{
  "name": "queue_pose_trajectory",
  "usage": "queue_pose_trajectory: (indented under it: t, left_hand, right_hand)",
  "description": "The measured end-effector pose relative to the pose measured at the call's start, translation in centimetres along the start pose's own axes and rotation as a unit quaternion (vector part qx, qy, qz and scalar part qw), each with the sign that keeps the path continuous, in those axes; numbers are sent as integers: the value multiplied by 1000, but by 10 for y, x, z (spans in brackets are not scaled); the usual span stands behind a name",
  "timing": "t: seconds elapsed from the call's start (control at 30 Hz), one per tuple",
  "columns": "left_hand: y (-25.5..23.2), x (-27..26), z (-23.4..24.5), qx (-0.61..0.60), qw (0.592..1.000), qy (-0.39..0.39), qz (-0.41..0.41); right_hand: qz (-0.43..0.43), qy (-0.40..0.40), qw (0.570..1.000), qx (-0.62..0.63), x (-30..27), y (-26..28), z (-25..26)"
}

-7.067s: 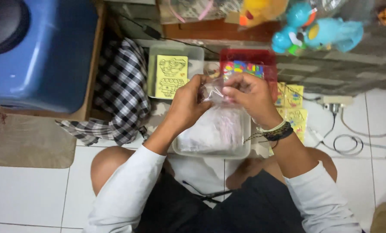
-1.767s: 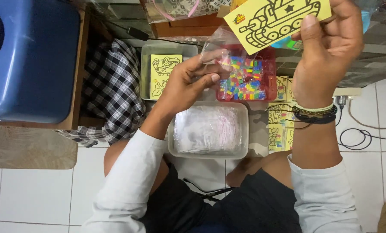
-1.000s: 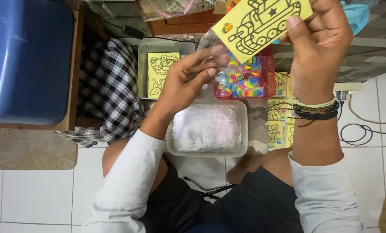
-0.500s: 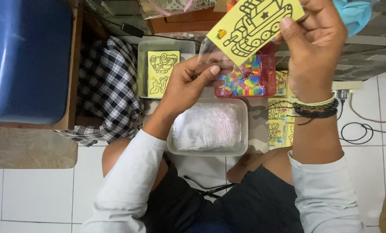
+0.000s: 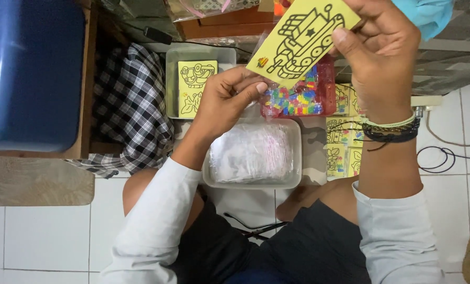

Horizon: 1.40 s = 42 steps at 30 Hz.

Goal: The person places colorful plastic pieces and cardboard illustrations into clear plastic bags by hand.

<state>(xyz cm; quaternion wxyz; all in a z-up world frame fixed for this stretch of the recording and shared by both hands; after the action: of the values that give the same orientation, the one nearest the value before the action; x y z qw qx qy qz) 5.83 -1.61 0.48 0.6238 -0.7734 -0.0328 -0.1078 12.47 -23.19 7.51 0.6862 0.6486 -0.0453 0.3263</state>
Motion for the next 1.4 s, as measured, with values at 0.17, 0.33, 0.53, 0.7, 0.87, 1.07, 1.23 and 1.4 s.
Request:
queue_pose_trajectory:
  t: [0.17,0.33,0.53,0.7,0.87,1.07,1.23,1.4]
  left_hand:
    - [3,-1,1,-12,1000,-9,18]
    - [5,-1,-2,76,993,25,86]
    - [10,-2,6,106,989,12,100]
    - [-4,-2,5,113,991,1,65]
    - [-5,-2,9,90,994,-13,52]
    - [-15,-1,4,108,994,12,3]
    - [4,1,5,91,994,43,51]
    - [10,1,16,241,968,16,70]
  right_hand:
    - [8,-1,1000,-15,0,4,-7]
    - [57,21,993,-100,1,12,-18]
    - [43,54,984,-161,-1,12,-33]
    - [86,88,970,-211,1,24,-47]
    - [124,132,955,-233,2,29,-58]
    - [9,213,966,-149,-2,8,-60]
    - [-98,108,988,-56,-5,-23,-49]
    - [-45,109,992,-47,-4,-29,-37]
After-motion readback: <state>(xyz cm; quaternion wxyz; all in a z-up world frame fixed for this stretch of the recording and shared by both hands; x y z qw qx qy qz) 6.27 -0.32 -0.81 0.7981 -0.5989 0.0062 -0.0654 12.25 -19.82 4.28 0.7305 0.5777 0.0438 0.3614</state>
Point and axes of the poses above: each hand's wrist, its own x-axis towards the middle knuckle, its own z-axis out of the back of the hand, y = z × x, the point moved 6 cm from there along x, towards the middle knuckle
